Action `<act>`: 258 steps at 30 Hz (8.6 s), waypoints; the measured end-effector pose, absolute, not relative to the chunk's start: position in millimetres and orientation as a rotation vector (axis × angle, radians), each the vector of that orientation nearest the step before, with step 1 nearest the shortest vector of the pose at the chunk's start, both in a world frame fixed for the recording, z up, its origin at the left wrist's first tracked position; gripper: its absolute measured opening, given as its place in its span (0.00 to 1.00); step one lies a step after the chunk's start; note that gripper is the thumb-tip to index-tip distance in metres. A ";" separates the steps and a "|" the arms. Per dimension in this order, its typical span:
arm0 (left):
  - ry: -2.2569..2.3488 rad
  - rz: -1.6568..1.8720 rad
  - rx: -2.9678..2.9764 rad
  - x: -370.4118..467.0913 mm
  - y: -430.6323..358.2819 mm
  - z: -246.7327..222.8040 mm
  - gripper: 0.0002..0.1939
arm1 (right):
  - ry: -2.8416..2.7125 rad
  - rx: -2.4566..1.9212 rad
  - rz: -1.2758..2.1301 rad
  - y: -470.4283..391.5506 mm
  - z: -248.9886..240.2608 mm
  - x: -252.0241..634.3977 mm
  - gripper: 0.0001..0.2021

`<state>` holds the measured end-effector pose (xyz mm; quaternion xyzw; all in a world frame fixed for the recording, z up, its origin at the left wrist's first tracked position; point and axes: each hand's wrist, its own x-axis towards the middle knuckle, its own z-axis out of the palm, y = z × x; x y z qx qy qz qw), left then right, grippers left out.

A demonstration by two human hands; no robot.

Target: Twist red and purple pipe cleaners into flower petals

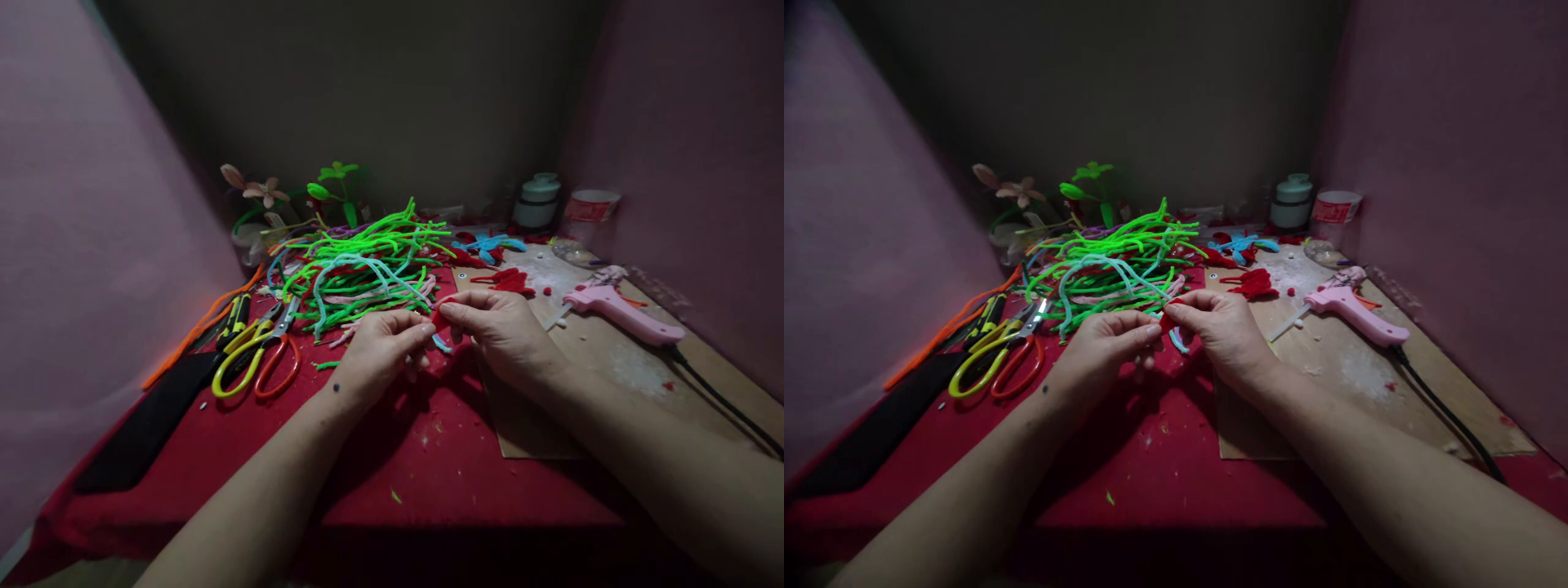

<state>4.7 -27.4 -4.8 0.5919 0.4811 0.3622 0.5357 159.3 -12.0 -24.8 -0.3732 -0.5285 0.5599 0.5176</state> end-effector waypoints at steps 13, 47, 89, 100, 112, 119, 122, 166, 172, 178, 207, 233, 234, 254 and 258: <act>1.170 0.968 1.278 6.9 -26.9 -6.5 0.08 | -1.060 -0.787 1.515 -9.8 -32.4 151.8 0.11; 1.212 1.003 1.535 9.4 -26.7 -18.7 0.05 | -1.325 -1.031 1.380 -19.3 -29.1 148.9 0.02; 1.445 0.974 1.566 15.6 -28.0 -11.3 0.01 | -1.445 -1.159 1.034 -28.6 -34.2 140.2 0.03; 1.355 0.834 1.349 10.8 -28.1 -1.2 0.05 | -1.199 -1.000 1.500 -28.6 -30.8 141.6 0.04; 1.218 0.821 1.235 3.1 -22.8 -1.9 0.04 | -1.093 -0.836 1.687 -23.2 -40.2 141.7 0.04; 1.189 0.830 1.280 0.0 -19.8 -4.6 0.04 | -1.111 -0.861 1.701 -22.6 -39.3 142.0 0.05; 1.181 0.814 1.295 -2.0 -18.9 -4.7 0.05 | -1.134 -0.884 1.698 -23.2 -39.1 142.1 0.05; 1.116 1.240 2.479 -4.7 -18.0 -14.1 0.06 | -1.331 -1.083 1.684 -20.0 -36.8 147.8 0.11; 1.126 1.225 2.395 -1.9 -18.4 -15.7 0.06 | -1.344 -1.107 1.684 -21.1 -35.7 146.8 0.11; 1.153 1.180 1.736 -4.5 -15.7 -9.2 0.07 | -1.148 -1.025 1.750 -17.3 -38.6 148.1 0.10; 0.956 0.821 1.238 -4.0 -15.4 -14.8 0.08 | -0.874 -0.697 2.010 -11.2 -33.5 153.3 0.06; 0.941 0.775 1.298 -5.9 -11.8 -18.0 0.08 | -0.961 -0.742 1.966 -12.2 -34.5 154.3 0.08; 0.943 0.775 1.303 -5.8 -12.1 -17.4 0.08 | -0.968 -0.743 1.966 -12.4 -34.3 154.4 0.08; 1.028 0.667 1.321 1.1 -18.5 -11.1 0.06 | -1.126 -1.039 1.695 -22.6 -34.6 147.5 0.12; 1.059 0.700 1.335 2.2 -19.4 -11.9 0.05 | -1.173 -1.050 1.656 -25.0 -32.3 145.2 0.12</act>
